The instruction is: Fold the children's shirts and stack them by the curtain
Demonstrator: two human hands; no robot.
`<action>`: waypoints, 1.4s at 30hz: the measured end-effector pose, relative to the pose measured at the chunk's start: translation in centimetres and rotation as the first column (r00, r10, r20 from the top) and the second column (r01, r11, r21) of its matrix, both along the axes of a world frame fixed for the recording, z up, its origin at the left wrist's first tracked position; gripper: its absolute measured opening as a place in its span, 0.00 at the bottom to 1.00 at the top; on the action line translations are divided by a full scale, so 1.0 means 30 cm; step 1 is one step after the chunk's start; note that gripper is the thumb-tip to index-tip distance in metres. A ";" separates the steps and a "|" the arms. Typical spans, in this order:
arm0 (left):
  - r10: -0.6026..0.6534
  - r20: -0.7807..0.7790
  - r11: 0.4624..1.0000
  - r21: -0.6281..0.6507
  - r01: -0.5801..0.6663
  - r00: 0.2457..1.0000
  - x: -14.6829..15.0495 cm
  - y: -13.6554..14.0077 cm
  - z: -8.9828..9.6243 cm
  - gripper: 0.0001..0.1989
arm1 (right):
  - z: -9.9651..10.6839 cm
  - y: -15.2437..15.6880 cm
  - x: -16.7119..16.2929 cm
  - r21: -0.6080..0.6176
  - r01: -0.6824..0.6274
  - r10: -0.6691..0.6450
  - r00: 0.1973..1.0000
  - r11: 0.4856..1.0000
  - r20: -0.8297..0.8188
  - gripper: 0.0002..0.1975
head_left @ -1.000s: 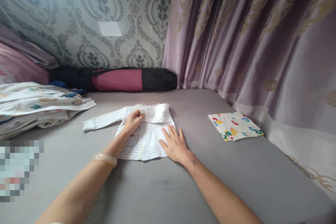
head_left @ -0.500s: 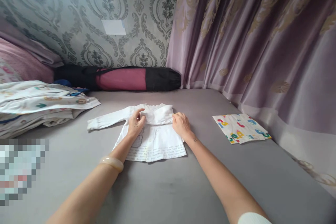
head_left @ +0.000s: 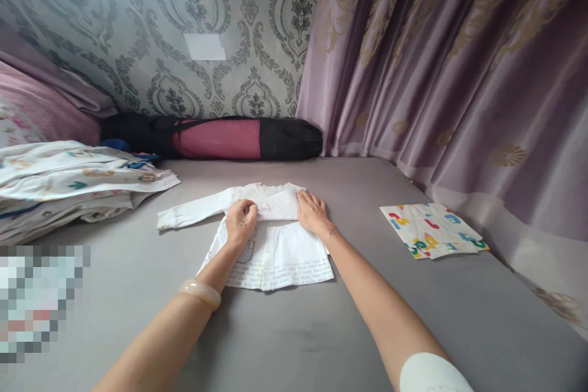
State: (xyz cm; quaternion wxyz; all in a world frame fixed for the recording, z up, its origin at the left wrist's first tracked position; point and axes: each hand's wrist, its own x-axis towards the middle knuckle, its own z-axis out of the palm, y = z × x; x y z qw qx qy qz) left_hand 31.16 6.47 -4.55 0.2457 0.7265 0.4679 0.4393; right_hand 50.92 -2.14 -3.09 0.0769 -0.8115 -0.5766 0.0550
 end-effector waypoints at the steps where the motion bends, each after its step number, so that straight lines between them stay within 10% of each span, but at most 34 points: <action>1: 0.022 -0.003 1.000 -0.013 -0.022 1.000 -0.001 -0.001 0.000 0.07 | -0.002 -0.002 0.001 -0.004 0.004 -0.004 1.000 1.000 0.003 0.29; 42: 0.125 -0.167 0.989 0.103 -0.109 0.978 0.018 0.013 -0.029 0.14 | 0.009 0.097 -0.130 -0.053 0.083 -0.084 0.996 0.995 -0.016 0.34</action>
